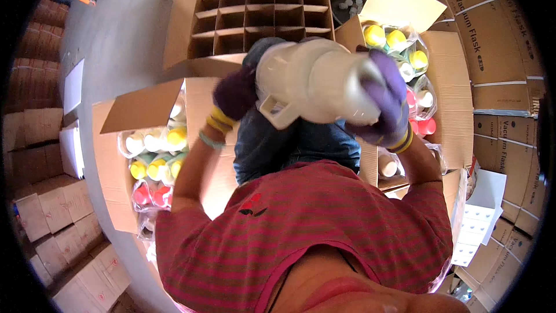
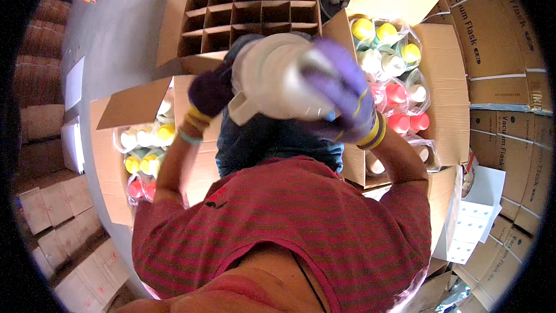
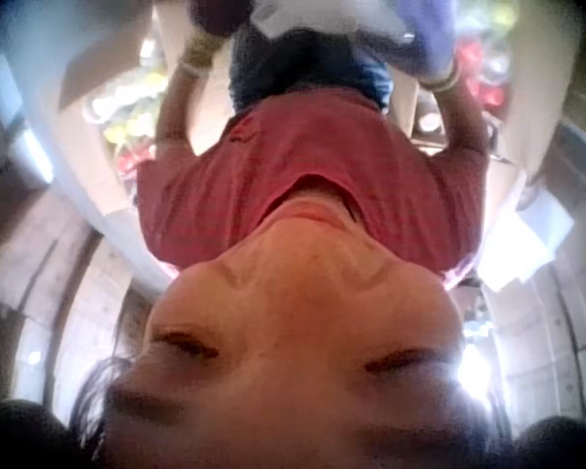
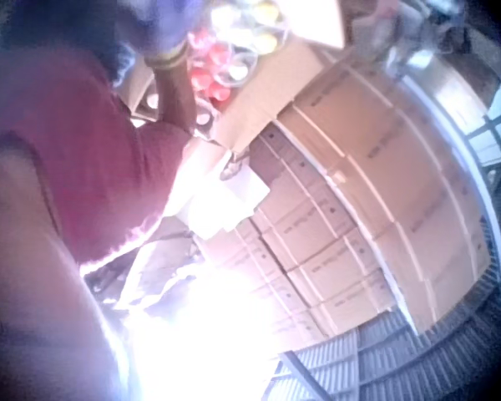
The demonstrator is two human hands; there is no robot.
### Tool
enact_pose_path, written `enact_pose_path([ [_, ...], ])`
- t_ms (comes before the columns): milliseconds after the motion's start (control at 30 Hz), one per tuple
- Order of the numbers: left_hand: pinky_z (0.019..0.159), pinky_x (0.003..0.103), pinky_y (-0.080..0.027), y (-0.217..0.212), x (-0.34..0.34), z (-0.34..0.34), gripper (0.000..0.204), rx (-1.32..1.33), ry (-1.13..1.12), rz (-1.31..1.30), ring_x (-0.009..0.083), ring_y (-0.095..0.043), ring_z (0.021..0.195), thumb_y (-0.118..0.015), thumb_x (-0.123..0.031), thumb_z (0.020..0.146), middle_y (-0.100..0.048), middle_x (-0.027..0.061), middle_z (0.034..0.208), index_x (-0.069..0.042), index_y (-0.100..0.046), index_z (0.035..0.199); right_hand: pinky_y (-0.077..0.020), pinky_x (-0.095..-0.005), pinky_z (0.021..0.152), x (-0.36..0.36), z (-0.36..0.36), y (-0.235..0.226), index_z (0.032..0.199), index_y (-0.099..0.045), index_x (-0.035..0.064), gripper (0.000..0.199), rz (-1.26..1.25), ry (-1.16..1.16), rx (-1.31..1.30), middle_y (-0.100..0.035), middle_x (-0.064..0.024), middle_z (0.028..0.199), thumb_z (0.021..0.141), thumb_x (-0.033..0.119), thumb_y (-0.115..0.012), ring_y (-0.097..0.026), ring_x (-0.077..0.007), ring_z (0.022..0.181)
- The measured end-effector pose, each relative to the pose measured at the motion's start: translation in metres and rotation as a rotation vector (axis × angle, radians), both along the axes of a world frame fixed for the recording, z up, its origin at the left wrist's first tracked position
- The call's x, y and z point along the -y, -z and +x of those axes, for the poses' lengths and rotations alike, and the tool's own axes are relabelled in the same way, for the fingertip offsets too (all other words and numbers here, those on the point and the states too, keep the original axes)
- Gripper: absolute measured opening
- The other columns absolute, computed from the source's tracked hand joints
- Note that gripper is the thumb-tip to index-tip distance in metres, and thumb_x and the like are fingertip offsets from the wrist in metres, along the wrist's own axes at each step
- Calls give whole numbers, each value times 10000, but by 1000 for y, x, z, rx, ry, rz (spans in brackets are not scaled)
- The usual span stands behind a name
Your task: The person assembles cylindrical containers by removing lids, inserting inner components, and replacing the lids. They handle multiple containers of different colors, including white and green, and place them into a cardboard box with dividers.
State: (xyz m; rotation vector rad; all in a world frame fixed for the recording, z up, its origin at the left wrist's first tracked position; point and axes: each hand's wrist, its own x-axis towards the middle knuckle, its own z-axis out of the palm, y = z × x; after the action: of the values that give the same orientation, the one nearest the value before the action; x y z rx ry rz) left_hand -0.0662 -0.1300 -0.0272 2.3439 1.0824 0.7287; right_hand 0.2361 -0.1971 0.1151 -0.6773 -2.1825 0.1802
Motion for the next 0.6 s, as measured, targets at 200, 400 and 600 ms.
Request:
enact_pose_path([
  [200,950,368,-436,40,-127,13,361,582,58,-324,261,-569,1081,-674,-275,815,-649,93,1142,-125,-646,1142,-446,-513,1001,16,-51,0,1187,-631,260,347,102,-564,483,-513,87,1338,844,290,-592,-502,-318,1245],
  [400,998,373,-457,-1,-132,44,560,499,337,18,281,-578,1145,-739,-184,787,-623,146,1212,-71,-523,1291,-347,-488,1097,16,-41,75,1261,-579,140,441,-50,-687,657,-501,-133,1376,851,302,-563,-438,-285,1318],
  [600,917,379,-519,-41,-89,35,622,398,308,371,326,-613,1103,-723,-100,815,-593,187,1245,-60,-434,1364,-486,-299,974,-124,7,72,1373,-494,72,420,-1219,31,-361,-562,-109,1317,998,260,-507,-599,-196,1122],
])
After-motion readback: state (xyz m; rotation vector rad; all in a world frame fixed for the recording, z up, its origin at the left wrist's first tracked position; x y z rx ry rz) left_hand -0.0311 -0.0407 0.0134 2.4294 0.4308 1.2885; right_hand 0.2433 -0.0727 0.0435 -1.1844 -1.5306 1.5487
